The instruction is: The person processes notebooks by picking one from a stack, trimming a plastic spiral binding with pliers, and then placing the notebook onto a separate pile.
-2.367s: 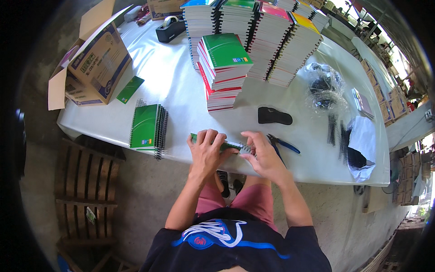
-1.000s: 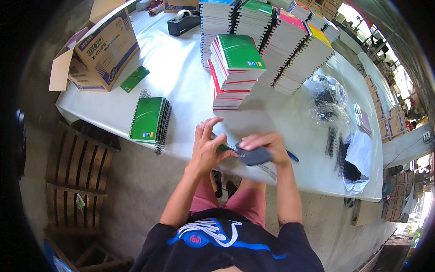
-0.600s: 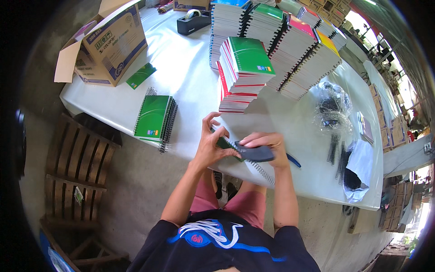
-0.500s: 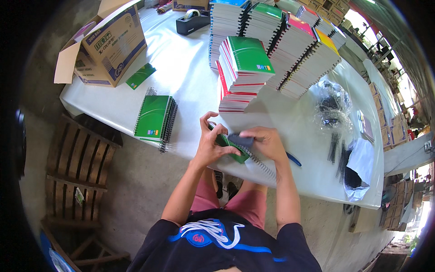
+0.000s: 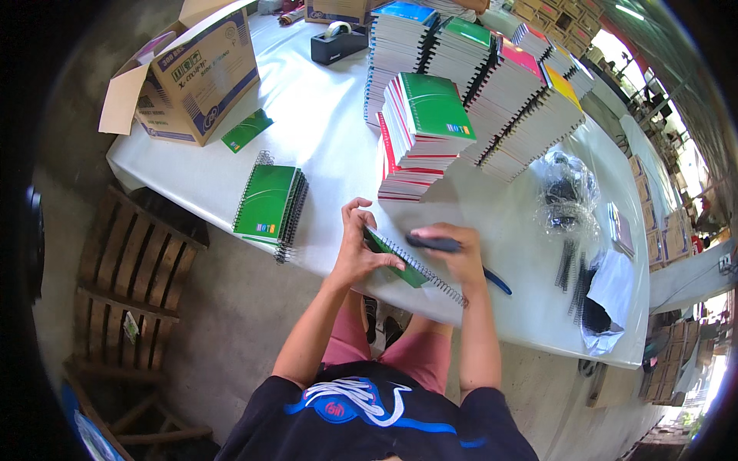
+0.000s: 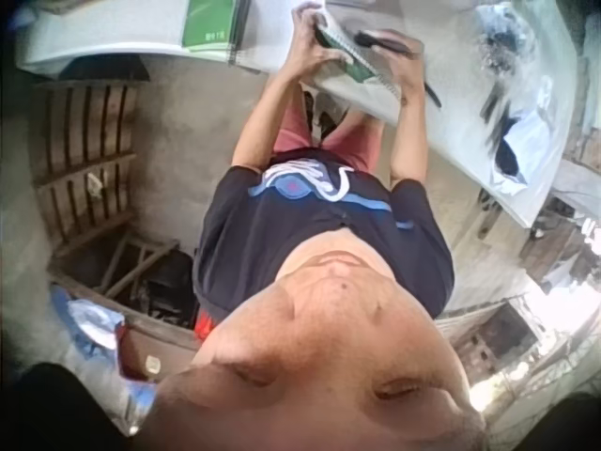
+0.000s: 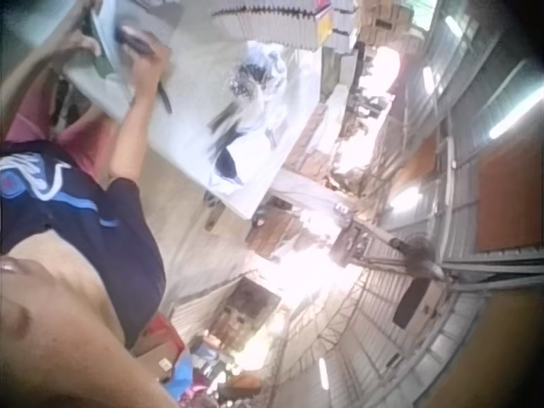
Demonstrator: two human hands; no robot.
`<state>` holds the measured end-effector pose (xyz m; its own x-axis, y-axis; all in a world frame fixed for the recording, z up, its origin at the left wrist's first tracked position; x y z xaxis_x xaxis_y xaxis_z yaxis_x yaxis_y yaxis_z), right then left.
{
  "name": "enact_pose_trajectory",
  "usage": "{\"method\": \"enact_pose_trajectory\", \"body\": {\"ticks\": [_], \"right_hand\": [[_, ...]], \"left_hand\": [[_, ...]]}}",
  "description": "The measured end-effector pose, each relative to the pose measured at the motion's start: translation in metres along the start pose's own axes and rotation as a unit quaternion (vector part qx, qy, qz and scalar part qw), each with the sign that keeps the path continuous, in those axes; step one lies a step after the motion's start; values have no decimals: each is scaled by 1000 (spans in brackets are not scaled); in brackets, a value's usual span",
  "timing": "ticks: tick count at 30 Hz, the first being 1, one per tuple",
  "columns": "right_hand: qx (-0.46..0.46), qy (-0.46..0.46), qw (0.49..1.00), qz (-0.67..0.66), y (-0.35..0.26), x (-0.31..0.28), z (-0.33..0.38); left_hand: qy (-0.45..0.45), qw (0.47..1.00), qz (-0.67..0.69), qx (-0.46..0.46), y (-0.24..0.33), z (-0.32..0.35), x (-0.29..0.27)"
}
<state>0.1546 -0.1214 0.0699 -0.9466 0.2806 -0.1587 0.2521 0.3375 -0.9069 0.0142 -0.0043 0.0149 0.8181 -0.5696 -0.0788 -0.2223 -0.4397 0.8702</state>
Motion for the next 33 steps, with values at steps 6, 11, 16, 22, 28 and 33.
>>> {"method": "enact_pose_trajectory", "body": {"ticks": [6, 11, 16, 22, 28, 33], "right_hand": [[67, 36, 994, 81, 2, 0, -4], [142, -23, 982, 126, 2, 15, -21], [161, -44, 982, 90, 14, 18, -27], [142, 107, 924, 338, -9, -33, -5], [392, 90, 729, 553, -20, -57, 99], [207, 154, 758, 599, 2, -18, 161]], "left_hand": [[-33, 999, 15, -30, -7, 0, 3], [-38, 997, 10, -59, -6, 0, 2], [-88, 995, 10, -45, -4, -2, 3], [-37, 988, 129, -71, -24, 6, 1], [20, 936, 258, -241, -11, 14, -10], [130, 915, 272, -270, 15, 23, -8]]}}
Point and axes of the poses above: each hand's wrist, its own z-axis away from the middle knuckle, its own x-axis out of the palm, y = z × x, the point moved 3 cm from there along -z, towards the middle knuckle
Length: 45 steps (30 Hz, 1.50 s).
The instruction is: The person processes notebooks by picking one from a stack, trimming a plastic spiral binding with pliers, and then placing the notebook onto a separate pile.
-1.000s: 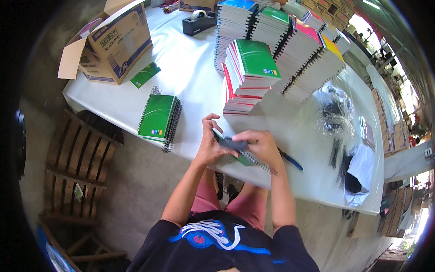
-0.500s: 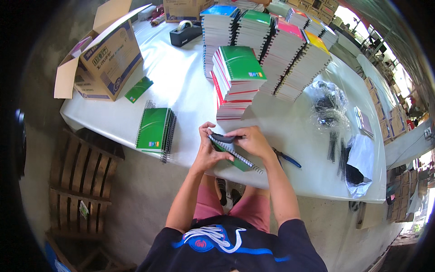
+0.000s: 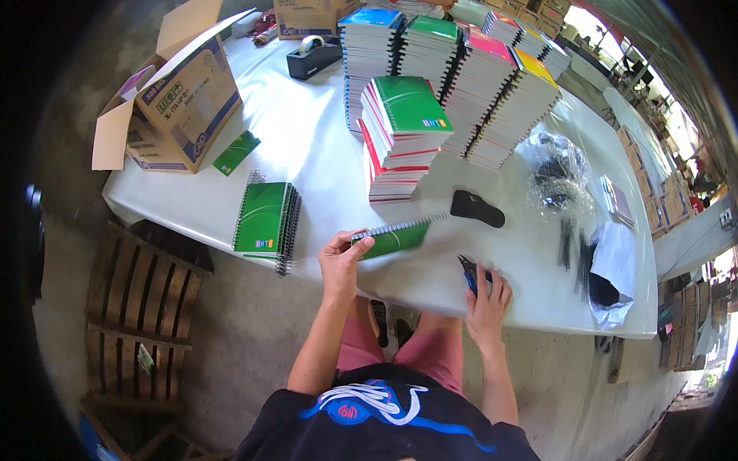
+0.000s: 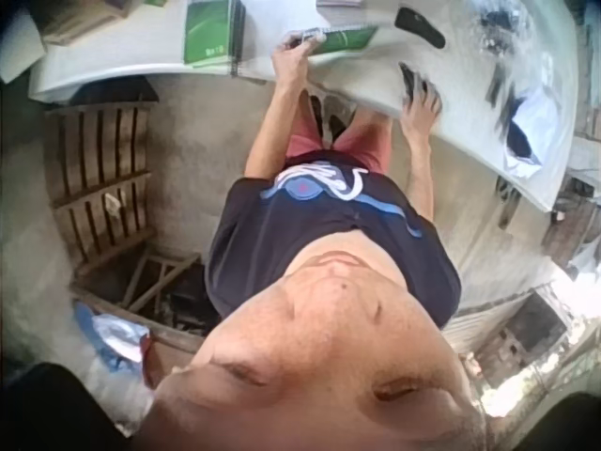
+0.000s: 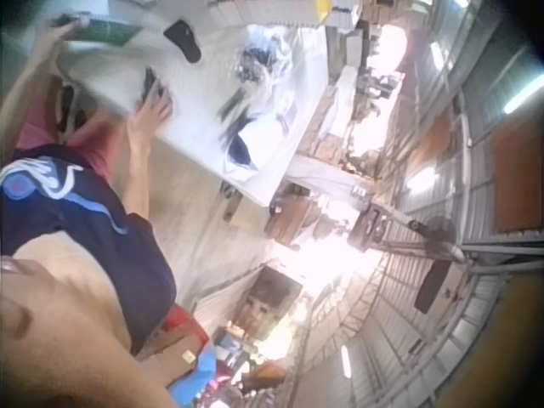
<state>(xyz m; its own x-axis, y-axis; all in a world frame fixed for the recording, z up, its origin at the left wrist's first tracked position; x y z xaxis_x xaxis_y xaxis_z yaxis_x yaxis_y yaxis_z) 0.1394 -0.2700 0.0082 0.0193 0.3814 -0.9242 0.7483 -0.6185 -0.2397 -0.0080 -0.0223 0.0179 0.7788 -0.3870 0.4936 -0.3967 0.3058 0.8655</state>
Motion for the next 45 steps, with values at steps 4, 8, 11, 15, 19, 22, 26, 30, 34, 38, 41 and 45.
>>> {"method": "enact_pose_trajectory", "body": {"ticks": [4, 8, 11, 15, 19, 22, 26, 30, 34, 38, 41, 45], "right_hand": [[7, 48, 965, -256, -70, -31, -12], [-147, 57, 975, -156, -146, -73, -29], [-152, 57, 972, -170, -156, -79, -40], [-171, 32, 970, -169, -158, -76, -44], [-147, -14, 966, -214, -151, -73, -42], [-141, 3, 961, -240, -151, -73, -40], [-181, -8, 965, -190, -154, -72, -42], [37, -256, 758, -599, -144, -55, -36], [73, -295, 722, -622, -138, -47, -38], [-17, -81, 983, -162, -97, -32, -38], [47, -75, 995, 40, -60, -16, -34], [-103, 71, 992, -17, -103, -41, -57]], "left_hand": [[25, 976, -132, 169, 14, 10, 9], [44, 937, -214, 274, 35, 24, 13], [44, 920, -237, 309, 40, 27, 16], [44, 918, -206, 335, 39, 26, 14], [31, 907, -237, 346, 42, 30, 15], [33, 906, -231, 353, 42, 29, 16], [39, 912, -206, 353, 40, 28, 18], [39, 901, -221, 371, 38, 33, 18], [63, 909, -197, 362, 38, 29, 14], [115, 928, -110, 336, 51, 27, -3], [171, 905, -139, 364, 72, 35, -14], [194, 905, -105, 363, 98, 44, -32]]}}
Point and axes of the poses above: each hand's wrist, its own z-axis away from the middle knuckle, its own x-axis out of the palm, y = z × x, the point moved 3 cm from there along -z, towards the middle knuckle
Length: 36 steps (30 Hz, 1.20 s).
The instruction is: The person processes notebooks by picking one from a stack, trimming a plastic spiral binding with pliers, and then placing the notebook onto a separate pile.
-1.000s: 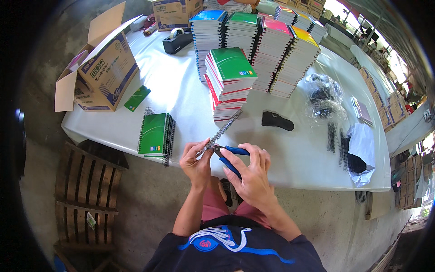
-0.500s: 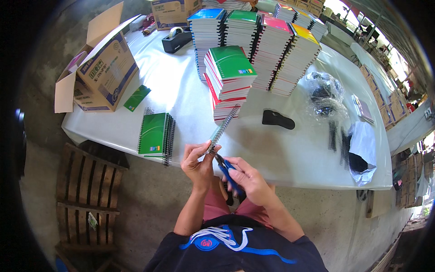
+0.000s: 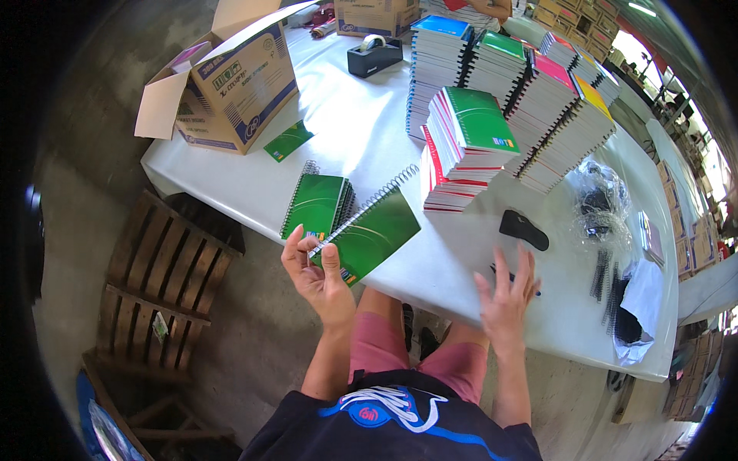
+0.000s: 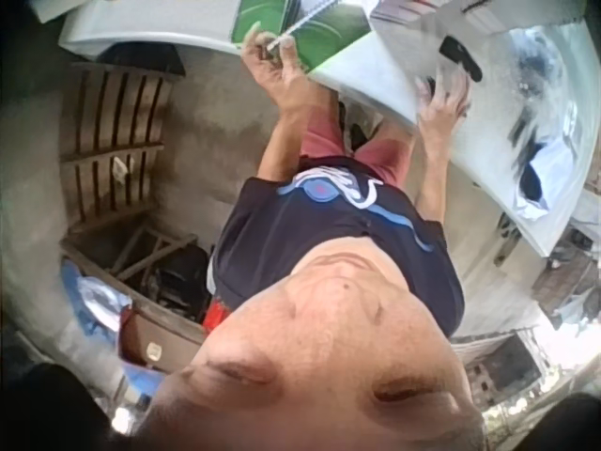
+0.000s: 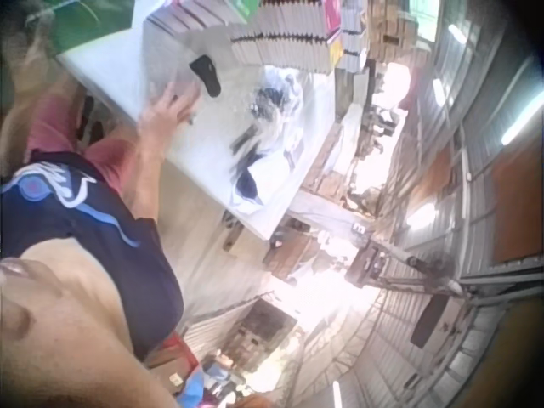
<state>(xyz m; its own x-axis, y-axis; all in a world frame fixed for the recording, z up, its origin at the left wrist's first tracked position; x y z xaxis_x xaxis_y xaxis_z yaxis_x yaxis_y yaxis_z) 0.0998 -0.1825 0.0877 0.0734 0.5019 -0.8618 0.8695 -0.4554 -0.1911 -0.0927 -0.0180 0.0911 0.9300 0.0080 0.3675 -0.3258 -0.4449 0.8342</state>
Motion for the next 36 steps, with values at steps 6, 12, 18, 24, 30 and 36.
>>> {"method": "enact_pose_trajectory", "body": {"ticks": [6, 12, 18, 24, 30, 36], "right_hand": [[-261, -185, 876, -361, -137, -19, -81], [58, -306, 655, -688, -167, 57, -141], [229, -262, 634, -691, -179, 137, -141], [84, -168, 878, -440, -177, 140, -146], [-141, -99, 967, -187, -194, 82, -145], [-24, 214, 976, -21, -77, -38, -216]], "left_hand": [[-152, 978, -110, 90, 32, -27, -20], [-5, 992, -119, -41, 8, -77, -58], [-44, 983, -128, -124, -53, -64, -66], [-68, 972, -222, -40, -61, -58, -62], [-83, 949, -299, 53, -62, -62, -60], [-75, 936, -338, 62, -58, -61, -56]]}}
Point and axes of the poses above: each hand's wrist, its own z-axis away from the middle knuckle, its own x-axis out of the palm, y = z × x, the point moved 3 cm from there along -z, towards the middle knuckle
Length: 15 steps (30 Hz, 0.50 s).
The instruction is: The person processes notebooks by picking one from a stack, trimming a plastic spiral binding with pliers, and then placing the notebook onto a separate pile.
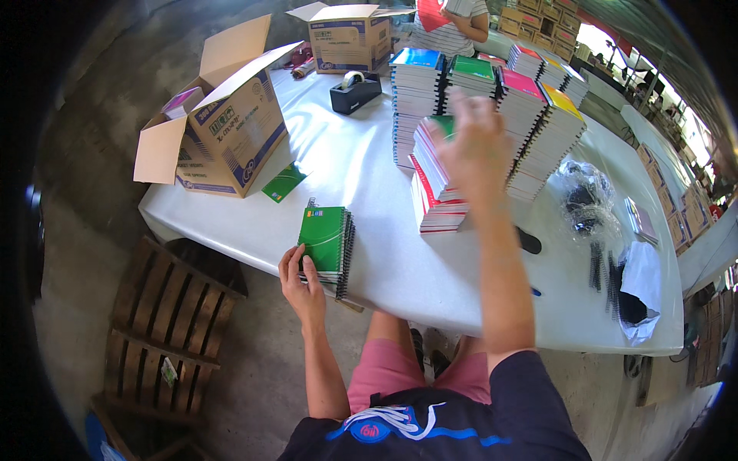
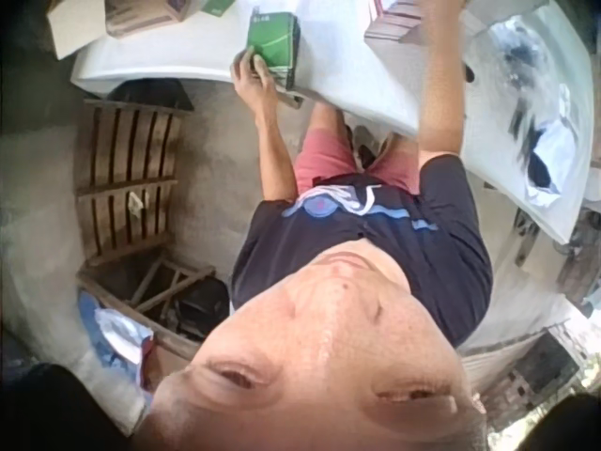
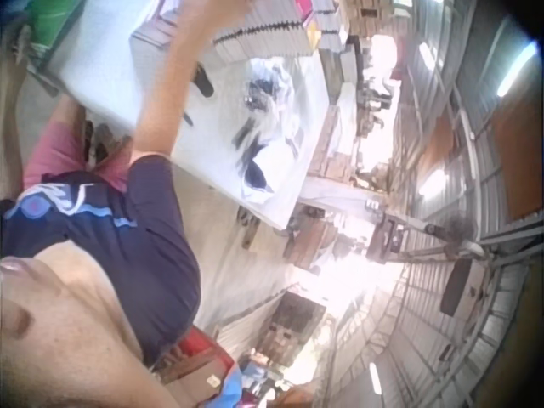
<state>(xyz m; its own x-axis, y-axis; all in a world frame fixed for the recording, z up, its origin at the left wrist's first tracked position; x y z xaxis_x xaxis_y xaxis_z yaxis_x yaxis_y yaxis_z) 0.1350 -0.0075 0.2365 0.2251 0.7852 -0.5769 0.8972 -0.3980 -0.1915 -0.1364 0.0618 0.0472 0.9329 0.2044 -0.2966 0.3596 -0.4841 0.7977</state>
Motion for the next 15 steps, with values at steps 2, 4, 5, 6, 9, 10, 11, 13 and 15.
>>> {"method": "enact_pose_trajectory", "body": {"ticks": [2, 4, 5, 6, 9, 10, 11, 13, 15], "right_hand": [[120, -154, 981, 13, 63, -2, -19], [217, -416, 880, -71, 94, 8, -18], [228, -402, 879, -117, 100, 11, -16], [240, -387, 875, -165, 105, 15, -11], [246, -358, 879, -198, 120, 21, -12], [239, -352, 885, -186, 123, 22, -15], [233, -347, 892, -175, 125, 23, -15], [220, -298, 908, -198, 128, 25, -11], [206, -258, 923, -197, 129, 25, -8]], "left_hand": [[-8, 1000, -2, 9, 4, 1, 8], [-8, 1000, -9, 21, -1, -1, 5], [-10, 1000, -3, 12, -1, -1, 4], [-14, 1000, 1, 4, 1, -2, 1], [12, 997, -72, 31, 5, -5, -4], [50, 984, -155, 73, 14, -7, -7], [88, 961, -236, 115, 24, -9, -10], [108, 963, -198, 147, 54, -16, -15], [95, 973, -116, 176, 90, -20, -14]]}}
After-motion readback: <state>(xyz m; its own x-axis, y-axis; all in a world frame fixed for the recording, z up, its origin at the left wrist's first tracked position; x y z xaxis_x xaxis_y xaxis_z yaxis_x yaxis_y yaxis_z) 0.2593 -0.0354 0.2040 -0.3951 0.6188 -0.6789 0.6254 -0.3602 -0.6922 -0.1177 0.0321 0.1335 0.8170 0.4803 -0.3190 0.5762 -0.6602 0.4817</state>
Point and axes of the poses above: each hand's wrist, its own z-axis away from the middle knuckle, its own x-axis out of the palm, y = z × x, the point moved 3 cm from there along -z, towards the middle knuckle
